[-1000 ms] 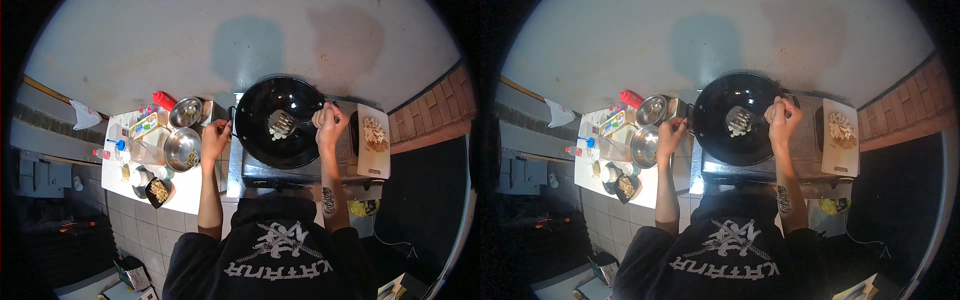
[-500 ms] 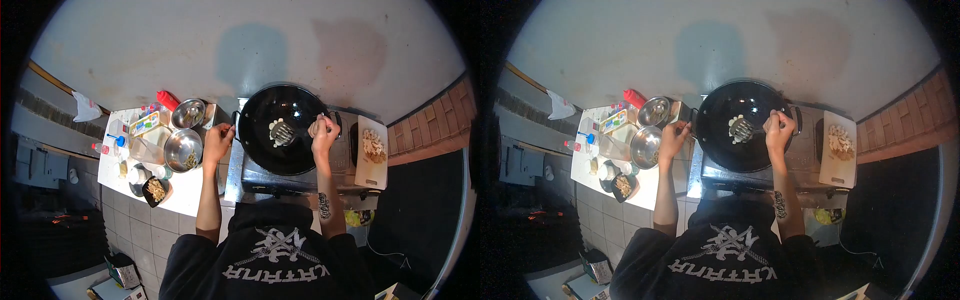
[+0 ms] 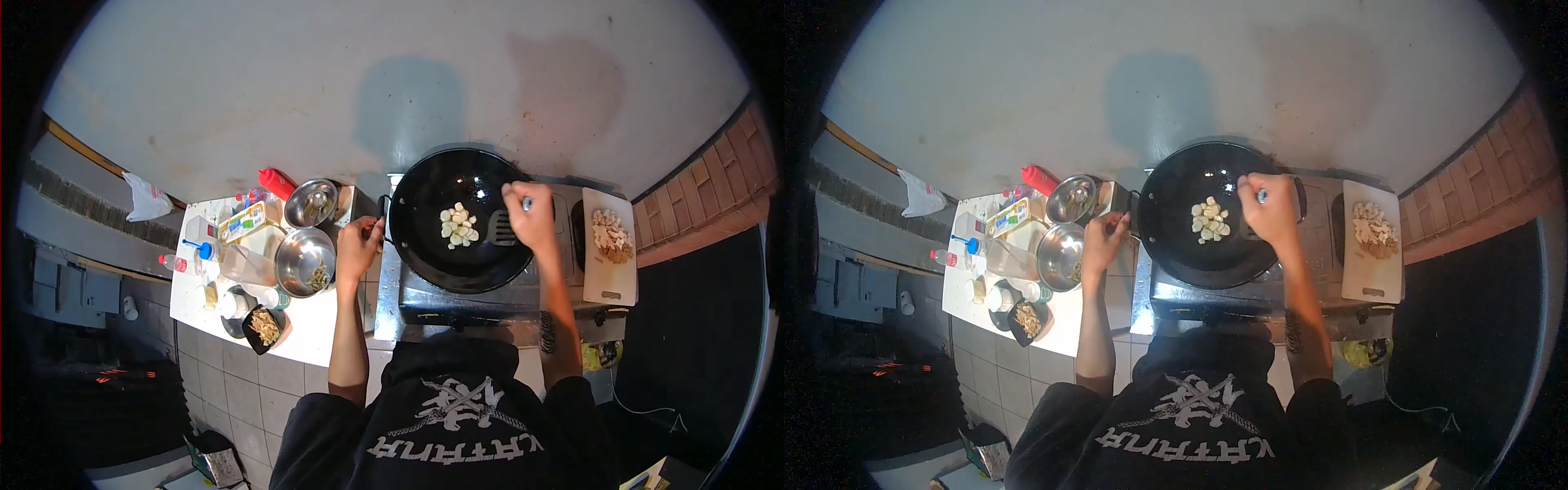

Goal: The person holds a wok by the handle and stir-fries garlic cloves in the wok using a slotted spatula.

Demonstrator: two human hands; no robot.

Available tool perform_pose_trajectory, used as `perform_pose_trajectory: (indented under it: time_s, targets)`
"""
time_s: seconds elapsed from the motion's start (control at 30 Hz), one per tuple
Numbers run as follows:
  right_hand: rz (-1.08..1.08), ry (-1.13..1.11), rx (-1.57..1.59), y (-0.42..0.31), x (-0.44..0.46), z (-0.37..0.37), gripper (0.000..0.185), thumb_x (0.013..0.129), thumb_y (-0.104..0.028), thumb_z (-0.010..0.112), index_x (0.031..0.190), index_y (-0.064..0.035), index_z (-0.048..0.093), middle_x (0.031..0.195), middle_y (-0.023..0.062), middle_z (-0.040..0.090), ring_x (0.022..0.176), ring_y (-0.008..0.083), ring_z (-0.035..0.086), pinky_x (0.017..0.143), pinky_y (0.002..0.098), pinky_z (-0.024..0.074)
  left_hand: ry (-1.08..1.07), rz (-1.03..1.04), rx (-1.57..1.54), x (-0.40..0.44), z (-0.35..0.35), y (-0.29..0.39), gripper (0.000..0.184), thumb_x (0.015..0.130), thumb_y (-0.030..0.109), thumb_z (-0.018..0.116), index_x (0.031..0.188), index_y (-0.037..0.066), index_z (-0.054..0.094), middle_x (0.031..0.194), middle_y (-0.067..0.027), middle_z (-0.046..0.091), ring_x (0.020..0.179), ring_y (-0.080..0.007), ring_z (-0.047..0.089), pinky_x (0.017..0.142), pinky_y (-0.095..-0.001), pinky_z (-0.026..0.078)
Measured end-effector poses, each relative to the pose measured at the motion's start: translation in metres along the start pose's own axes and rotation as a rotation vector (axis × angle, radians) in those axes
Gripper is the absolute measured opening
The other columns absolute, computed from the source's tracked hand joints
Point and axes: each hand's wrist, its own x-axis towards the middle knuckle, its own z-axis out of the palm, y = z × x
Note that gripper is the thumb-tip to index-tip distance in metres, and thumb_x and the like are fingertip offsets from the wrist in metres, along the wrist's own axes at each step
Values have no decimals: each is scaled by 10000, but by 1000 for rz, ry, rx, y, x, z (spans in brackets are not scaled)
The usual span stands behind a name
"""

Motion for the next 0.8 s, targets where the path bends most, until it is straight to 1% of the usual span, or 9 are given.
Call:
perform_pose_trajectory:
  time_s: [0.17, 0.23, 0.33, 0.4, 0.47, 0.5, 0.6, 0.7, 0.8]
  targets:
    - [278, 169, 408, 36, -18, 42, 386, 828, -25, 561, 513, -9, 340, 460, -28, 317, 441, 56, 276, 425, 284, 236, -1, 0, 14, 0, 1, -6, 262, 884, 210, 620, 845, -48, 648, 599, -105, 620, 498, -161, 608, 507, -292, 443]
    - [335, 244, 811, 27, -22, 45, 388, 829, -10, 553, 497, -31, 351, 474, -61, 339, 436, 34, 284, 414, 266, 220, 8, 16, 21, 1, 0, -5, 264, 881, 213, 623, 848, -48, 651, 601, -105, 622, 495, -165, 609, 509, -295, 445]
    - [183, 162, 752, 12, -24, 40, 381, 833, 6, 531, 496, -38, 359, 469, -54, 367, 432, 27, 302, 401, 269, 210, -29, -55, 8, -1, -1, -1, 267, 877, 221, 625, 854, -42, 657, 608, -113, 628, 497, -181, 612, 518, -303, 449]
    - [98, 107, 590, -8, -22, 27, 337, 797, 16, 531, 498, -24, 382, 444, -7, 410, 377, 75, 358, 388, 291, 242, 6, -43, 12, -1, 0, 1, 268, 871, 227, 630, 853, -38, 660, 611, -124, 629, 519, -204, 617, 531, -314, 452]
    - [-247, -102, 255, -35, -19, 17, 277, 745, 21, 538, 501, -7, 410, 433, 64, 424, 352, 161, 424, 390, 306, 279, 25, -23, 15, -2, 2, -4, 264, 867, 227, 633, 859, -36, 661, 615, -130, 629, 535, -212, 622, 538, -322, 453]
    - [-230, -212, 262, -37, -24, 17, 225, 702, 18, 550, 510, 7, 433, 453, 116, 432, 372, 224, 472, 401, 319, 311, 47, -7, 21, -1, 3, -5, 261, 862, 226, 636, 864, -34, 662, 619, -136, 629, 550, -221, 626, 545, -329, 454]
    - [-377, -290, 205, -42, -31, 15, 258, 678, 32, 574, 498, -16, 395, 465, 120, 428, 378, 266, 456, 397, 349, 307, 73, -11, 3, -3, 5, -10, 269, 858, 238, 639, 879, -29, 664, 623, -142, 625, 564, -232, 627, 552, -339, 456]
    - [-370, -274, 180, -33, -36, 8, 260, 672, 36, 580, 500, -23, 395, 465, 118, 420, 380, 278, 446, 404, 351, 311, 96, 61, 36, -1, 11, -27, 278, 860, 248, 635, 892, -25, 667, 628, -148, 624, 558, -240, 622, 551, -345, 455]
    - [-325, -31, 139, -28, -40, 3, 229, 683, 23, 567, 510, -23, 425, 459, 101, 415, 373, 236, 448, 409, 330, 305, 63, -21, 22, -3, 7, -19, 290, 861, 258, 633, 898, -28, 667, 619, -146, 616, 552, -240, 614, 547, -347, 451]
